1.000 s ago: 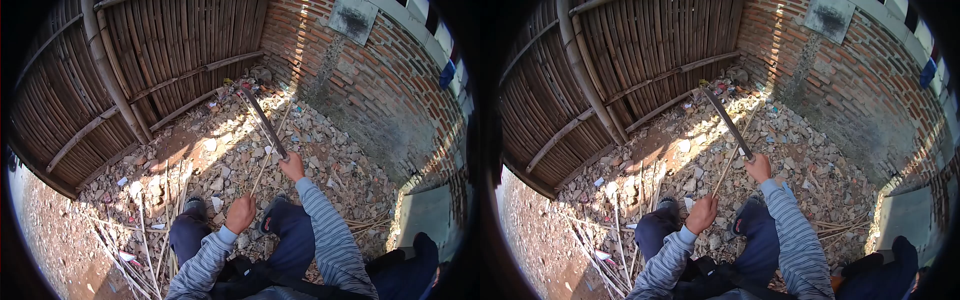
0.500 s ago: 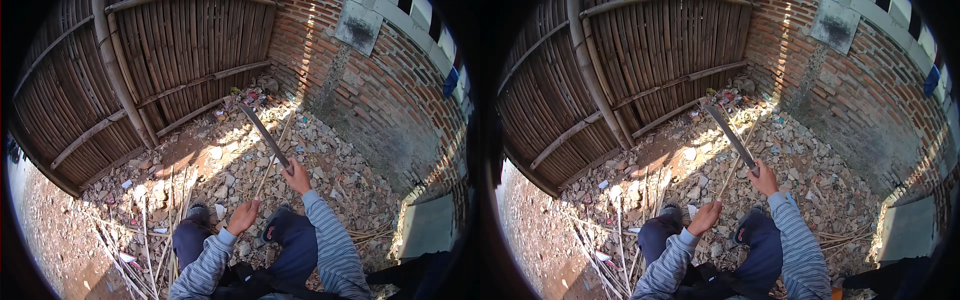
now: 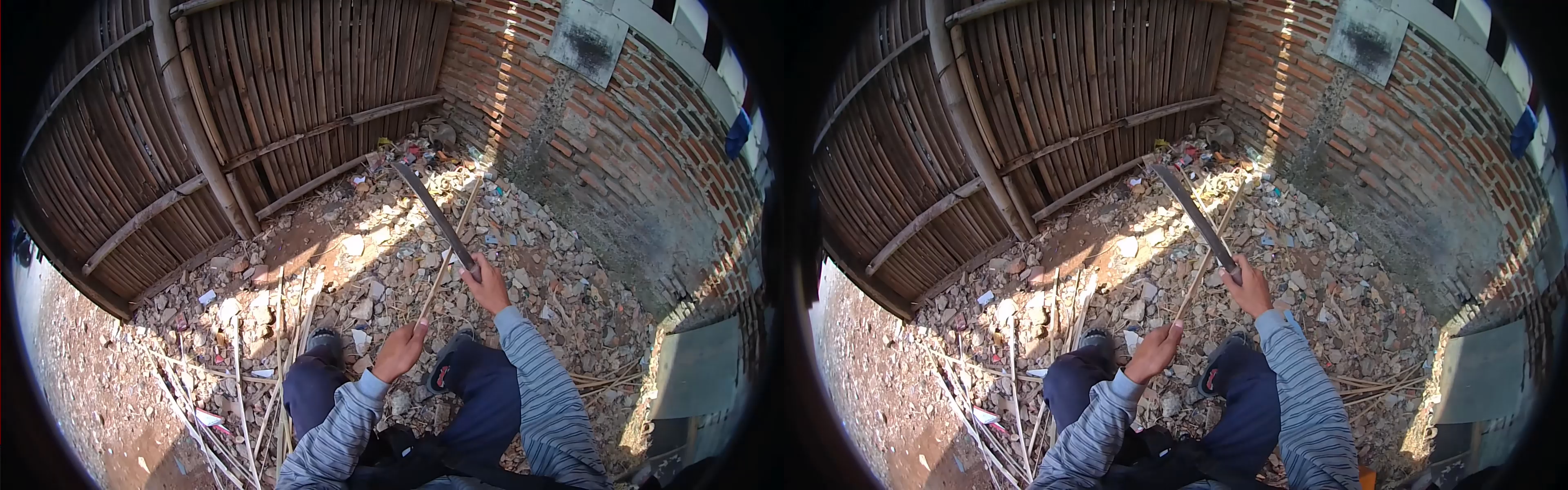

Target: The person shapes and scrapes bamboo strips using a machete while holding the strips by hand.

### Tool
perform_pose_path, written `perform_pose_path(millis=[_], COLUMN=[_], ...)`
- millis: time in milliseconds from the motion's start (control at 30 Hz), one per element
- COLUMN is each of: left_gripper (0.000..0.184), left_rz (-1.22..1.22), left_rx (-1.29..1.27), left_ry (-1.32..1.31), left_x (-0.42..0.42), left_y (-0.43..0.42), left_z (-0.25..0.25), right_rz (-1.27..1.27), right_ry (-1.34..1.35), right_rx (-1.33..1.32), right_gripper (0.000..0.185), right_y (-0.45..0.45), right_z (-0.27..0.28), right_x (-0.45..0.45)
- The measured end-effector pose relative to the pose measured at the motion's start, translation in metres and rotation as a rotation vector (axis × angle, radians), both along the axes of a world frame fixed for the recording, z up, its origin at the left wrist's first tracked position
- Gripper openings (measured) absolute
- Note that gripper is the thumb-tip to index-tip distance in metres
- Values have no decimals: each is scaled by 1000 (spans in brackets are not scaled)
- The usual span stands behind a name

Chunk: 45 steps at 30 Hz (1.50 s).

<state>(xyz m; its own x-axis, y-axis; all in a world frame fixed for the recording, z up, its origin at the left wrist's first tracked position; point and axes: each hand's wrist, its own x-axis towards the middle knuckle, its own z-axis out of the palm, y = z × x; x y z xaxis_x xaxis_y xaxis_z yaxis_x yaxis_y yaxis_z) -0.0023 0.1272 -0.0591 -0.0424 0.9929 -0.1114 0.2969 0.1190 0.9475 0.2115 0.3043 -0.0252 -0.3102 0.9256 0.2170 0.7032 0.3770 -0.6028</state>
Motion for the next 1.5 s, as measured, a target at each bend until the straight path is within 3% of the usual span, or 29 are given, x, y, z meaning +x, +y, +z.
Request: perform_pose_path(millis=[700,1067,1500], left_gripper=[68,68,66], left_rz=[-8,-7,-26], left_rx=[-36,-16,-45], left_ry=[8,47,-145], left_x=[1,-1,-9], left_y=[-2,-3,6], left_z=[4,8,-16], right_rz=[21,75,144], right_ry=[-4,17,47], right_rx=[-22,20,89], right_gripper=[37,56,54], right_y=[2,-5,-15], right_z=[-2,9,16], right_x=[3,0,-4])
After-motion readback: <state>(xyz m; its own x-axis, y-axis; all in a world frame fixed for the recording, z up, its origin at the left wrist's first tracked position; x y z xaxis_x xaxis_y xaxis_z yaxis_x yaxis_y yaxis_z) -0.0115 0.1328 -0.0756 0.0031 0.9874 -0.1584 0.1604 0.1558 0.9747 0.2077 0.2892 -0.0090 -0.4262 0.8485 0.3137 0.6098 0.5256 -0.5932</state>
